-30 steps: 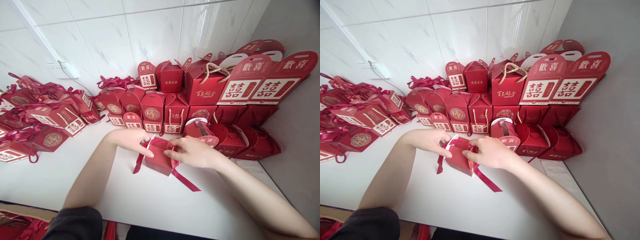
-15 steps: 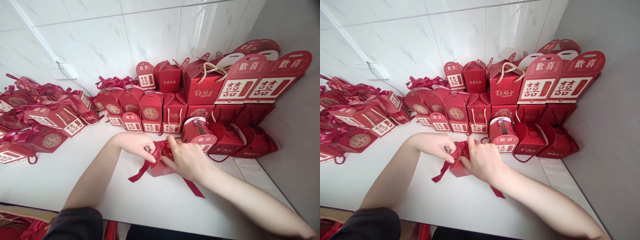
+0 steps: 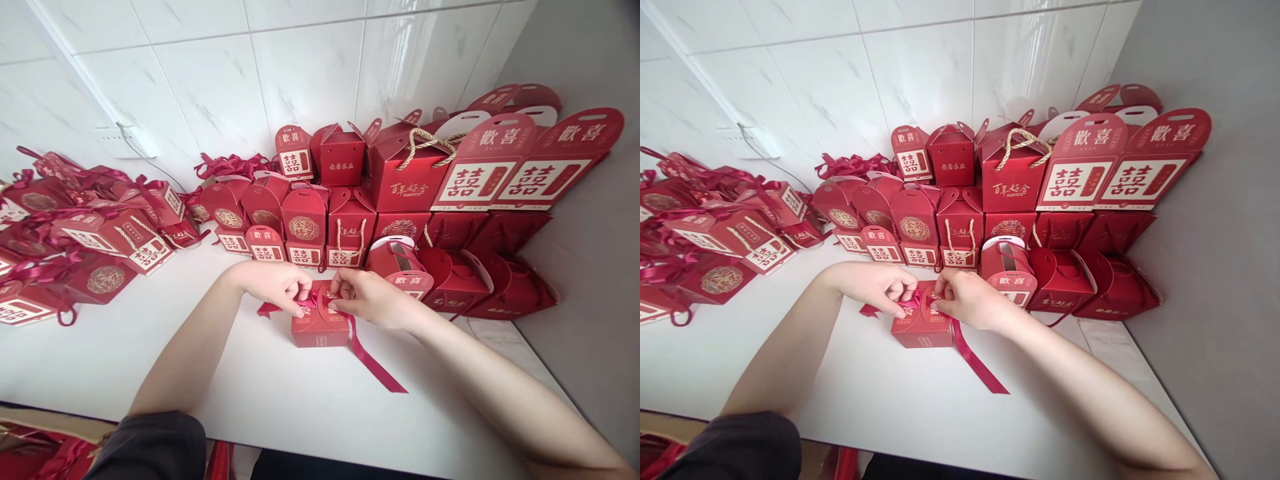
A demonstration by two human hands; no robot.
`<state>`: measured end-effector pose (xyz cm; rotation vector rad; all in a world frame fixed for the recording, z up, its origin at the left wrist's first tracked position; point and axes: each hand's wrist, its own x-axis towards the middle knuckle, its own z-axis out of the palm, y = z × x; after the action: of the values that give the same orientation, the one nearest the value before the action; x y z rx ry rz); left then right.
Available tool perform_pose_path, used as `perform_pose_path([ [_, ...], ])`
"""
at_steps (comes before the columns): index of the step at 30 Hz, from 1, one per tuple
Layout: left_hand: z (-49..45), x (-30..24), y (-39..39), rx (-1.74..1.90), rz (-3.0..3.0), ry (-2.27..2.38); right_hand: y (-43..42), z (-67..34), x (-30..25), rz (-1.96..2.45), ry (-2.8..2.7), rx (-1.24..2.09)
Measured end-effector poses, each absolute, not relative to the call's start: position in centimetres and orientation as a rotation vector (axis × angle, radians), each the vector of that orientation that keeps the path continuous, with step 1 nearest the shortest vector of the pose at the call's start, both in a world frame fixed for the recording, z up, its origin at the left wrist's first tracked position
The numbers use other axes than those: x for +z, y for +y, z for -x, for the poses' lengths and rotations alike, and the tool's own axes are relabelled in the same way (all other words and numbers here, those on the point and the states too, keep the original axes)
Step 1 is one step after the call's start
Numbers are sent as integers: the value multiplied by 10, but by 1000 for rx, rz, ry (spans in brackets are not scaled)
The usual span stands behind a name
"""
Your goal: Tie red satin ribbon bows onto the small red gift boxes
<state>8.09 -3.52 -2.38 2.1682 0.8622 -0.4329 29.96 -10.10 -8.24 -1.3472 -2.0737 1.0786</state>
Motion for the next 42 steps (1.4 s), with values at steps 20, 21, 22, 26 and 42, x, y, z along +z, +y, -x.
perform_pose_path([
  [20, -27, 26, -42, 25, -2272, 1164, -108, -325, -48, 1019, -1703, 1344],
  [21, -27, 27, -45, 102, -2315, 1187, -109, -326, -46, 1014, -1665, 1322],
  [22, -27, 28, -47, 195, -2357, 1205, -109, -327, -45, 1009, -1637, 1307],
  [26, -29, 31, -54, 527, -2498, 1191, -108, -327, -46, 993, -1593, 1330],
  [42, -75, 20, -54, 662, -1826, 656, -92, -315, -7, 787, -1463, 1104],
])
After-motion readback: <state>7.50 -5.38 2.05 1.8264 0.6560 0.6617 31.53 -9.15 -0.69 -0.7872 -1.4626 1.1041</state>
